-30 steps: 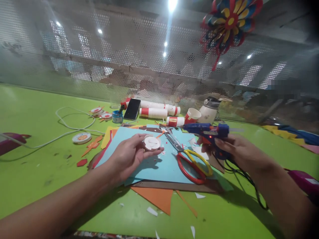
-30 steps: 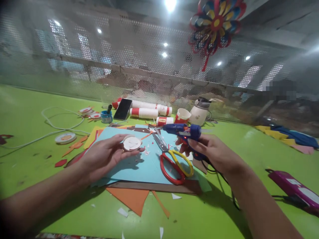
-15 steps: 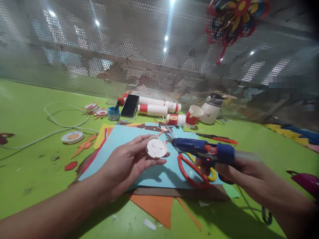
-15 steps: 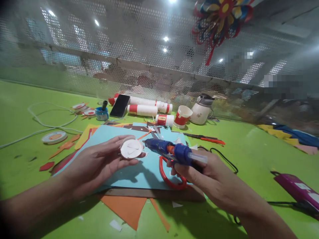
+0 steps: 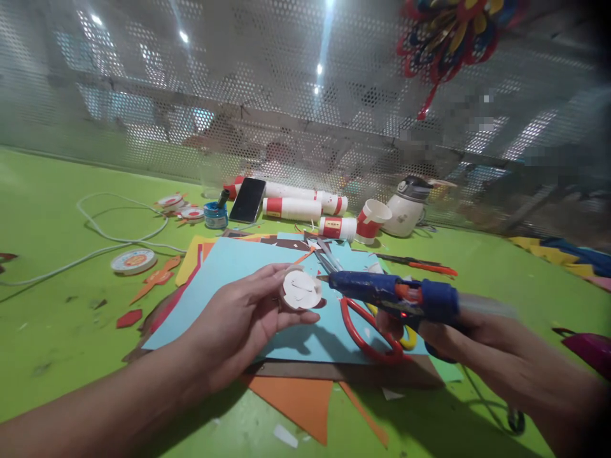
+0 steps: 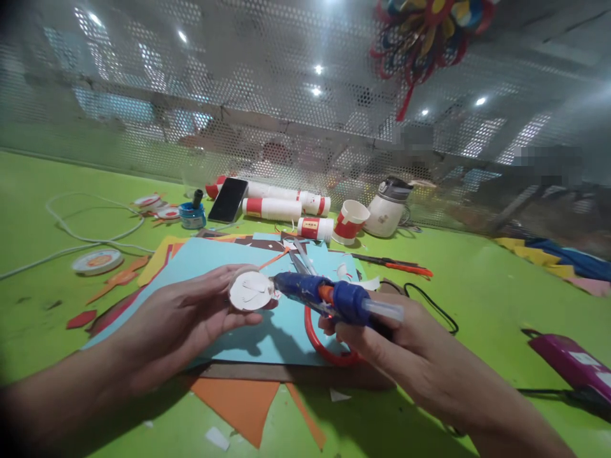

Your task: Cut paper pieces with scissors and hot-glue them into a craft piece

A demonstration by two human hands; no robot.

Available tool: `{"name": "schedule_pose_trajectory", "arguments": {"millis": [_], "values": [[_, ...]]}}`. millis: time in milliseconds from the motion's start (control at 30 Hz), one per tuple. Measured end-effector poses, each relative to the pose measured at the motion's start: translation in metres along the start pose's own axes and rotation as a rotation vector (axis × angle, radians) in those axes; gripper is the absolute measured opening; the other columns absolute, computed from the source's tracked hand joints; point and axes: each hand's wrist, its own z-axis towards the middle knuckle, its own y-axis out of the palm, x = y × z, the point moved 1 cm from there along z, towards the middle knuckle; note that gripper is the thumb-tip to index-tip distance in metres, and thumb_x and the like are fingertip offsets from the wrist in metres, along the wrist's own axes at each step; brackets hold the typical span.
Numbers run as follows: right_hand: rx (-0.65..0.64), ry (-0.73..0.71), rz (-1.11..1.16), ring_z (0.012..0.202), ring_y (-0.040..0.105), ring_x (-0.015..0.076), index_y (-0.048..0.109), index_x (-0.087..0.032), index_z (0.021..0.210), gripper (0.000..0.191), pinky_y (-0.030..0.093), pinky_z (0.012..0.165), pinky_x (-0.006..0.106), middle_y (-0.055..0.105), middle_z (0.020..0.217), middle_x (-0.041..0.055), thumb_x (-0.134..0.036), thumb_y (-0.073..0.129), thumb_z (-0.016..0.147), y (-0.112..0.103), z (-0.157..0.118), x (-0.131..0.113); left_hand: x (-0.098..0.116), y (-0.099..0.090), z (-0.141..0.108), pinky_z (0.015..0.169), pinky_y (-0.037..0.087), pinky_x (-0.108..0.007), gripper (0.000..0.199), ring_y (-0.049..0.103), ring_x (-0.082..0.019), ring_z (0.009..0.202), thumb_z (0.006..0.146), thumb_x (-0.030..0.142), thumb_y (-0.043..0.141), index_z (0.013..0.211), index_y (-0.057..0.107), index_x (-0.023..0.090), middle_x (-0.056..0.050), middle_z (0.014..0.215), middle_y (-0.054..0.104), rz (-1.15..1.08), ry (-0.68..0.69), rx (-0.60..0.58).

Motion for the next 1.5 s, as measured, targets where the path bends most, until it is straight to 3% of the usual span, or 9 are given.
{"name": "schedule_pose_trajectory", "arguments": {"millis": [100,233,467,667,900,1100,1267,1500], "values": [[-0.129,0.019,-0.034,0.067,0.057,0.0186,0.067,-0.02,0.077,0.047,0.046,0.059,0.028,0.066,0.077,0.0052,-0.057,0.04,0.091,-0.001,0.002,-0.007,-0.001,-0.001,0.001,0.076,0.059,-0.036,0.023,0.063,-0.024,0.091,0.09,0.015,0.048,0.107,0.061,0.007,-0.016,0.105,0.061,-0.008,0.008,-0.003],[-0.17,0.054,-0.016,0.072,0.058,0.0202,0.068,-0.019,0.083,0.046,0.045,0.059,0.029,0.065,0.085,0.0073,-0.055,0.041,0.091,-0.001,0.002,-0.008,-0.001,-0.001,0.002,0.076,0.059,-0.036,0.021,0.062,-0.023,0.092,0.089,0.013,0.049,0.104,0.062,0.009,-0.014,0.104,0.06,-0.01,0.014,-0.009],[-0.159,-0.068,-0.02,0.066,0.056,0.0158,0.063,-0.023,0.078,0.032,0.044,0.058,0.025,0.064,0.077,0.0012,-0.043,0.044,0.093,0.001,0.001,0.001,-0.001,0.0,0.0,0.079,0.059,-0.039,0.016,0.061,-0.021,0.091,0.089,0.015,0.052,0.101,0.062,0.011,-0.01,0.101,0.059,-0.009,0.016,-0.02],[-0.133,-0.064,-0.122,0.078,0.059,0.0186,0.064,-0.024,0.09,0.03,0.047,0.069,0.029,0.065,0.087,0.0023,-0.041,0.04,0.095,0.001,-0.002,0.008,-0.002,0.001,0.001,0.079,0.058,-0.038,0.015,0.061,-0.021,0.091,0.09,0.017,0.051,0.101,0.059,0.013,-0.009,0.097,0.06,-0.006,0.008,-0.025],[-0.09,-0.114,-0.217,0.065,0.059,0.0174,0.062,-0.022,0.078,0.03,0.046,0.058,0.026,0.064,0.074,0.0011,-0.037,0.041,0.093,0.005,-0.004,0.0,-0.003,0.002,-0.003,0.081,0.057,-0.043,0.015,0.061,-0.019,0.084,0.09,0.014,0.048,0.102,0.057,0.012,-0.009,0.092,0.061,-0.009,0.0,-0.004],[-0.039,-0.148,-0.192,0.069,0.06,0.0167,0.067,-0.027,0.09,0.023,0.046,0.061,0.024,0.067,0.081,-0.0006,-0.034,0.046,0.091,0.011,-0.002,-0.011,-0.004,0.002,-0.003,0.079,0.058,-0.041,0.016,0.06,-0.017,0.078,0.09,0.013,0.047,0.104,0.055,0.013,-0.009,0.088,0.062,-0.006,-0.018,0.016],[-0.04,-0.14,-0.167,0.07,0.06,0.0178,0.069,-0.028,0.084,0.026,0.045,0.061,0.025,0.068,0.08,-0.0003,-0.035,0.045,0.091,0.012,-0.003,-0.018,-0.004,0.002,-0.003,0.08,0.057,-0.042,0.016,0.06,-0.018,0.079,0.089,0.016,0.049,0.104,0.054,0.013,-0.009,0.088,0.061,-0.017,-0.018,0.001],[-0.08,-0.096,-0.159,0.053,0.048,0.0151,0.066,-0.023,0.079,0.032,0.037,0.048,0.025,0.06,0.064,0.001,-0.038,0.042,0.094,0.014,-0.004,-0.016,-0.004,0.002,-0.004,0.082,0.057,-0.043,0.016,0.061,-0.018,0.08,0.088,0.015,0.051,0.104,0.054,0.014,-0.01,0.09,0.061,-0.032,-0.026,-0.01]]}}
